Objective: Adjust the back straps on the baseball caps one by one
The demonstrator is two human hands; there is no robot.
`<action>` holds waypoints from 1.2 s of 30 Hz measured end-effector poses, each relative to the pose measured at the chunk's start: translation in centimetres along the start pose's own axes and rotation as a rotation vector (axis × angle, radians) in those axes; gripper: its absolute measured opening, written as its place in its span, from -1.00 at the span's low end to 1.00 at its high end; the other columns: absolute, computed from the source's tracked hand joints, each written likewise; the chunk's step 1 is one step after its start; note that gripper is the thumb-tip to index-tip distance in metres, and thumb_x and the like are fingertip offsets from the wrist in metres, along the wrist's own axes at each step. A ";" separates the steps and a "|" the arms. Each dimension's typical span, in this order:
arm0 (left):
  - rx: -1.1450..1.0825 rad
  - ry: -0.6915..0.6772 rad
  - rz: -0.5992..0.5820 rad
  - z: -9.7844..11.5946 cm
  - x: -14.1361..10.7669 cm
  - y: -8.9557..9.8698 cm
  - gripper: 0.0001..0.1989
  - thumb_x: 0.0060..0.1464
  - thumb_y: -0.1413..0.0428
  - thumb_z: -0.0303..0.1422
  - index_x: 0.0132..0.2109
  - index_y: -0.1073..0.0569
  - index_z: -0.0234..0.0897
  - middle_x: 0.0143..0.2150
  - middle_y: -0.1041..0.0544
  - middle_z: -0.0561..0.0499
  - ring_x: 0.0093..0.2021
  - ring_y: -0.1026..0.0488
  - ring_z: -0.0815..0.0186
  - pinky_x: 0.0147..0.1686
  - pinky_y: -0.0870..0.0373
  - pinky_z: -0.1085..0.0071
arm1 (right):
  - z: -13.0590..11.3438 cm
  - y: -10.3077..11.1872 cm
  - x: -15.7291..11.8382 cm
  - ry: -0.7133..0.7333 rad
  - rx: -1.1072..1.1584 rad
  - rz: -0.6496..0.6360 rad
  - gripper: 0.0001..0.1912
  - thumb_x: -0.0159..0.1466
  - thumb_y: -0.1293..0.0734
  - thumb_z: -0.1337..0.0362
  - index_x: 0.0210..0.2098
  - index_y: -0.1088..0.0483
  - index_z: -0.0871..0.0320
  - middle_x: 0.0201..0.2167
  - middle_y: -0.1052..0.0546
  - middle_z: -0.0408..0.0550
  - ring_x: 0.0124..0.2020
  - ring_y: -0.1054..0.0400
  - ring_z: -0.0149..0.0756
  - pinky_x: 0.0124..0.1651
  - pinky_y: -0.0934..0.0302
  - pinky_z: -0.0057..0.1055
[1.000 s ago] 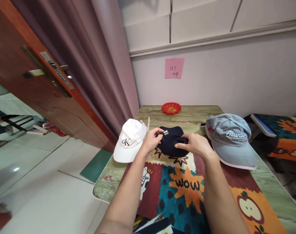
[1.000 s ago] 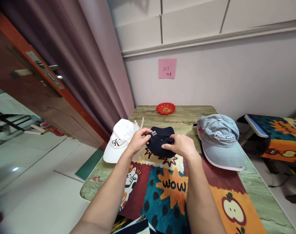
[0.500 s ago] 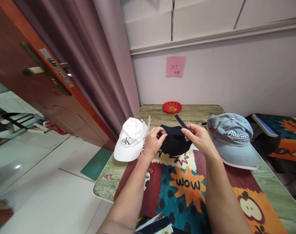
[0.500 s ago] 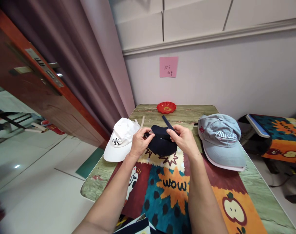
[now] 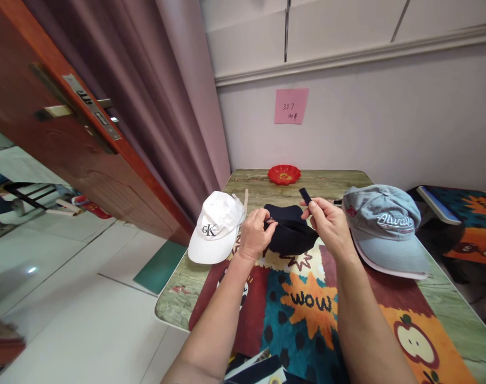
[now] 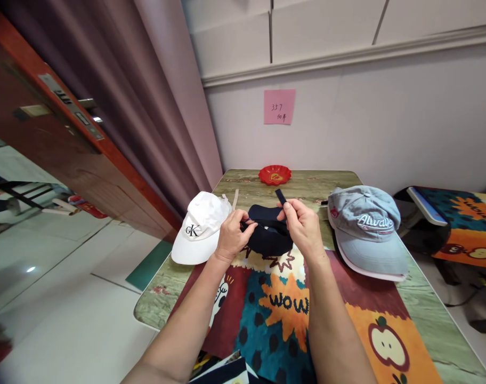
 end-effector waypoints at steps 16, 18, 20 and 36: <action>0.025 0.072 0.015 0.5 -0.8 -0.2 -0.83 0.28 -0.09 -0.29 -0.11 -0.59 -0.13 -0.23 -0.59 -0.09 -0.22 -0.51 0.20 -0.21 -0.33 0.36 | 0.8 -2.9 -0.1 0.043 -0.388 -0.131 -0.72 0.35 -0.21 0.08 -0.34 -0.46 0.04 -0.37 -0.64 -0.06 -0.40 -0.42 -0.21 -0.29 -0.13 -0.38; -0.040 0.122 -0.005 0.3 -0.9 -0.4 -0.84 0.27 -0.09 -0.31 -0.11 -0.57 -0.13 -0.20 -0.61 -0.08 -0.23 -0.52 0.21 -0.18 -0.34 0.35 | 1.6 -3.7 -0.1 0.029 -0.389 -0.163 -0.74 0.35 -0.20 0.09 -0.30 -0.45 0.04 -0.35 -0.63 -0.06 -0.38 -0.42 -0.21 -0.29 -0.13 -0.38; -0.112 0.152 -0.020 0.3 -0.9 -0.6 -0.86 0.25 -0.10 -0.32 -0.12 -0.56 -0.14 -0.18 -0.62 -0.07 -0.23 -0.52 0.21 -0.17 -0.37 0.33 | 2.2 -4.5 -0.1 0.033 -0.389 -0.199 -0.76 0.34 -0.22 0.08 -0.29 -0.43 0.05 -0.36 -0.60 -0.07 -0.38 -0.40 -0.22 -0.29 -0.13 -0.38; -0.664 0.424 0.009 0.3 -0.4 -2.1 -0.81 0.04 -0.21 -0.39 -0.16 -0.44 -0.25 -0.26 -0.54 0.00 -0.34 -0.51 0.36 -0.27 -0.47 0.43 | 2.6 -5.0 -0.1 0.019 -0.266 -0.161 -0.75 0.29 -0.29 0.08 -0.27 -0.52 0.10 -0.34 -0.63 -0.07 -0.35 -0.45 -0.24 -0.29 -0.19 -0.40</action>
Point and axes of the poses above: each hand's wrist, its own x-axis towards the middle knuckle, its own y-axis out of the back of the hand, z = x × y, the point moved 4 cm from there along x, towards the middle knuckle
